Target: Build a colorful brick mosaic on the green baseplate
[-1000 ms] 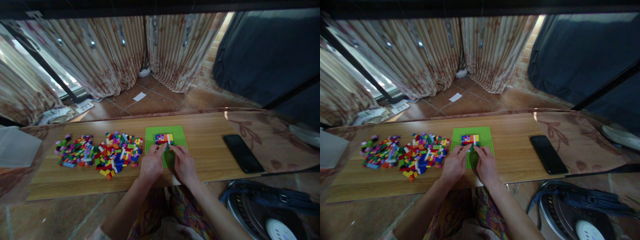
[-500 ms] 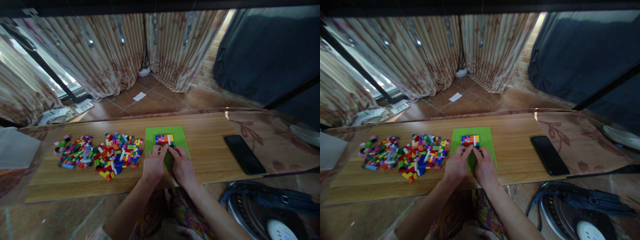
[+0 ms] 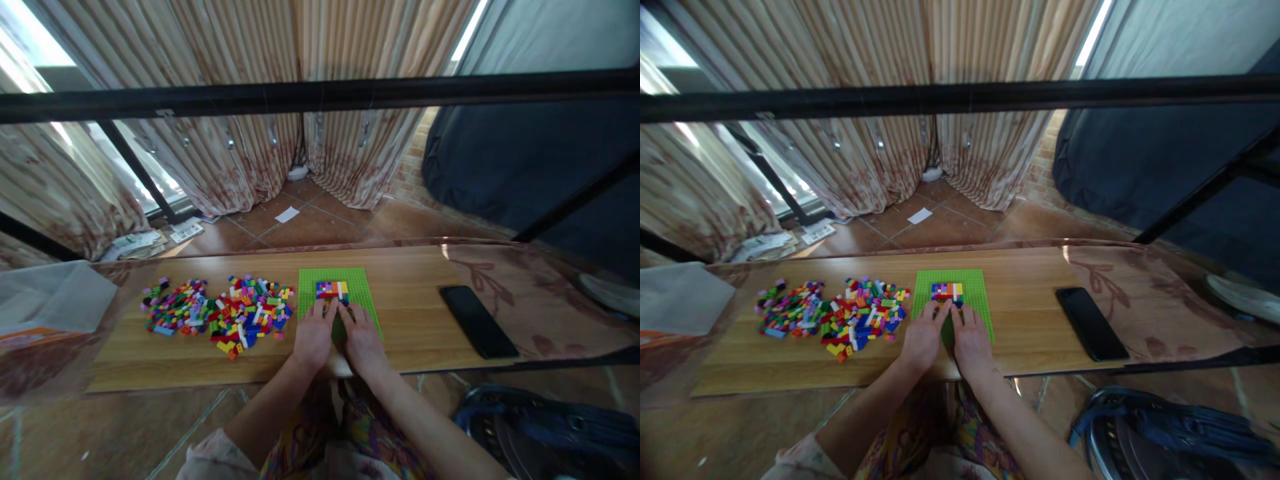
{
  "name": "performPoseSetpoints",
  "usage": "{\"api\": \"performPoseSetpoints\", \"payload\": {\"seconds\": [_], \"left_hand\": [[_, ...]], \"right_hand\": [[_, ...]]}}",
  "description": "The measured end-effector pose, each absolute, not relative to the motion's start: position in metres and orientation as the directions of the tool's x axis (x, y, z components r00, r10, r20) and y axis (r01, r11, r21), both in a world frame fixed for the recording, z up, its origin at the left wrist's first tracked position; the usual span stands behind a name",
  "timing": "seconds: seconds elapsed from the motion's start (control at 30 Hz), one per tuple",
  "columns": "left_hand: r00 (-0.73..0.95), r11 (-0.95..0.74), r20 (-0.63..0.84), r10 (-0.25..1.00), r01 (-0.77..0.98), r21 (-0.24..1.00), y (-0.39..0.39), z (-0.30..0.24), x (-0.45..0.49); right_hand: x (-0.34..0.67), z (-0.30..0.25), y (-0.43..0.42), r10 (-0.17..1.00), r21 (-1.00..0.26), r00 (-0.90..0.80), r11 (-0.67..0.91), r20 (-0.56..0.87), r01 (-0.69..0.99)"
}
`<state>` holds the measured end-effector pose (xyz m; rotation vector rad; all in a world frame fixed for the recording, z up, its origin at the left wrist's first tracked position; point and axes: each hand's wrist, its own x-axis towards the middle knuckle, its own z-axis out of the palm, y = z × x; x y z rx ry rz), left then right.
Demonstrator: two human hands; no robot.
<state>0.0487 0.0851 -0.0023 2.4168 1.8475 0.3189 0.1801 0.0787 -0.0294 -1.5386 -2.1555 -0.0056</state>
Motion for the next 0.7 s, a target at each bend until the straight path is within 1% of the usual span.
{"api": "performPoseSetpoints", "payload": {"seconds": [0.1, 0.23, 0.3, 0.37, 0.47, 0.57, 0.7], "left_hand": [[0.215, -0.255, 0.169, 0.962, 0.926, 0.279, 0.079, -0.003, 0.047], [0.159, -0.281, 0.285, 0.945, 0.842, 0.461, 0.055, -0.007, 0.034], [0.129, -0.305, 0.349, 0.928, 0.8, 0.516, 0.038, -0.011, 0.023], [0.067, -0.288, 0.391, 0.918, 0.79, 0.541, 0.02, -0.016, 0.01], [-0.018, -0.239, 0.426, 0.904, 0.806, 0.542, -0.002, -0.02, -0.01], [-0.094, -0.175, 0.424, 0.901, 0.815, 0.552, -0.015, -0.021, -0.033], [-0.219, -0.075, 0.419, 0.881, 0.81, 0.582, -0.022, -0.021, -0.063]], "right_hand": [[0.183, -0.029, 0.077, 0.86, -0.276, -0.246, 0.394, 0.447, 0.877], [0.191, -0.029, 0.065, 0.849, -0.368, -0.213, 0.418, 0.484, 0.831], [0.194, -0.029, 0.055, 0.848, -0.405, -0.207, 0.43, 0.488, 0.807], [0.192, -0.031, 0.044, 0.849, -0.435, -0.196, 0.433, 0.49, 0.789], [0.179, -0.031, 0.031, 0.848, -0.463, -0.202, 0.45, 0.49, 0.764], [0.159, -0.027, 0.025, 0.845, -0.485, -0.246, 0.484, 0.474, 0.728], [0.132, -0.02, 0.027, 0.853, -0.546, -0.295, 0.507, 0.431, 0.667]]}}
